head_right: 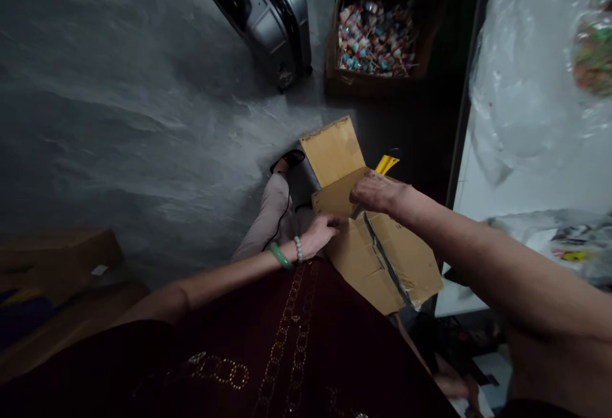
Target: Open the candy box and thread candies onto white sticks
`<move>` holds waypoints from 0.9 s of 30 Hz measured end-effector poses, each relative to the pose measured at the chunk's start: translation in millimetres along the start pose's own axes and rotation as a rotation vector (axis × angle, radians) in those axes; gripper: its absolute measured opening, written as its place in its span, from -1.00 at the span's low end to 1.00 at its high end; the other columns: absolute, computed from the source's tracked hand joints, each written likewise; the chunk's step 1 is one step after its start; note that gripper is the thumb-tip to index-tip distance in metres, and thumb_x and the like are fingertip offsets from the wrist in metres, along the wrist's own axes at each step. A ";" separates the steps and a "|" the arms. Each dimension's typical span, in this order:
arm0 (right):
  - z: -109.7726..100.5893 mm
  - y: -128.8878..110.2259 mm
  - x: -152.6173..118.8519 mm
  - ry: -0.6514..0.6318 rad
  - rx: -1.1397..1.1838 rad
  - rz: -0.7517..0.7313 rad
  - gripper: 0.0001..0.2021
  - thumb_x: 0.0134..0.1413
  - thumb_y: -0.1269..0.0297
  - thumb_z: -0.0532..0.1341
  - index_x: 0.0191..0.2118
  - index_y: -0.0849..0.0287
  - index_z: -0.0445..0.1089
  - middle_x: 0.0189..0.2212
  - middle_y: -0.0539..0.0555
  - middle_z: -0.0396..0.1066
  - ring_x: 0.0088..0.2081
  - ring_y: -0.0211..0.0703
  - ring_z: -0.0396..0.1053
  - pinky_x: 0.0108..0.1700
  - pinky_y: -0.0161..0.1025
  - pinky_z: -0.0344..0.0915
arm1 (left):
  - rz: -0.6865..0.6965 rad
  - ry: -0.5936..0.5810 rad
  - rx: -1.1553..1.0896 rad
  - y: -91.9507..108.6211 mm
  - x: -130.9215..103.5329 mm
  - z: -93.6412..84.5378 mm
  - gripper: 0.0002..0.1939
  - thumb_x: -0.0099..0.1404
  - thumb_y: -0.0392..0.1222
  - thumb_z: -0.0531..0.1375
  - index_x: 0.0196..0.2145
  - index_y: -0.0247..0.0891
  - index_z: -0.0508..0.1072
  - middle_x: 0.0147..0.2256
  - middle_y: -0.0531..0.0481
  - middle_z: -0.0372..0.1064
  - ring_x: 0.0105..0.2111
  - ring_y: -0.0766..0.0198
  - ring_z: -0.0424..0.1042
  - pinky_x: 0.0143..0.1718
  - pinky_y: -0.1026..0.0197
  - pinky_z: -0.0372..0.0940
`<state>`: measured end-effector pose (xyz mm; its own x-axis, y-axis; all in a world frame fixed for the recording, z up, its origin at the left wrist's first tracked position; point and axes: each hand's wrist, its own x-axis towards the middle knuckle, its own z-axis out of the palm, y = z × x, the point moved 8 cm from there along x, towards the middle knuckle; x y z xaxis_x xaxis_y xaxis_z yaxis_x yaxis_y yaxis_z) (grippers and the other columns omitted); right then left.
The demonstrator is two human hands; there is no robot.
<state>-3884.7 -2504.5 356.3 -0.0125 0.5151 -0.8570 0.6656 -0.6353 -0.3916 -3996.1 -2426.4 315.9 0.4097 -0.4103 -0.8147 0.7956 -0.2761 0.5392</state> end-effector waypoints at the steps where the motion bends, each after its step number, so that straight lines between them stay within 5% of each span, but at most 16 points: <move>1: 3.3 -2.9 1.0 -0.007 0.012 -0.006 -0.77 0.10 0.52 0.16 -0.28 0.13 0.54 -0.35 0.12 0.54 -0.28 -0.12 0.44 -0.26 -0.21 0.10 | -0.005 -0.003 0.012 1.3 -0.3 -0.6 -0.66 0.08 -0.46 0.14 -0.19 -0.34 0.56 -0.18 -0.05 0.53 -0.17 0.25 0.42 -0.09 0.24 0.28; 5: 8.0 -11.9 6.0 -0.076 0.064 -0.018 -0.78 0.13 0.48 0.14 -0.27 0.15 0.55 -0.29 0.17 0.55 -0.25 -0.09 0.45 -0.26 -0.21 0.12 | -0.067 -0.029 0.003 -0.3 -1.1 -2.1 -0.65 0.07 -0.46 0.15 -0.17 -0.36 0.55 -0.19 -0.06 0.53 -0.19 0.26 0.42 -0.10 0.24 0.29; 12: -17.5 33.0 -10.2 0.036 0.048 0.118 -0.76 0.08 0.48 0.17 -0.24 0.05 0.54 -0.27 0.06 0.55 -0.22 -0.13 0.43 -0.26 -0.25 0.11 | -0.044 -0.031 0.048 0.4 1.5 -2.8 -0.59 0.06 -0.47 0.14 -0.13 -0.36 0.55 -0.12 -0.08 0.53 -0.12 0.23 0.43 -0.03 0.24 0.27; 27: -8.2 21.5 12.3 -0.077 0.042 0.010 -0.80 0.06 0.43 0.19 -0.26 0.07 0.55 -0.29 0.10 0.54 -0.24 -0.09 0.43 -0.30 -0.22 0.08 | -0.117 -0.080 -0.011 -1.1 3.7 0.5 -0.57 0.06 -0.48 0.12 -0.11 -0.36 0.54 -0.12 -0.04 0.52 -0.12 0.27 0.42 -0.02 0.28 0.26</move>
<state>-3864.4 -2507.1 340.1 -0.0643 0.4639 -0.8836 0.6342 -0.6646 -0.3951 -3995.6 -2428.1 312.4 0.2773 -0.4441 -0.8520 0.8408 -0.3169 0.4389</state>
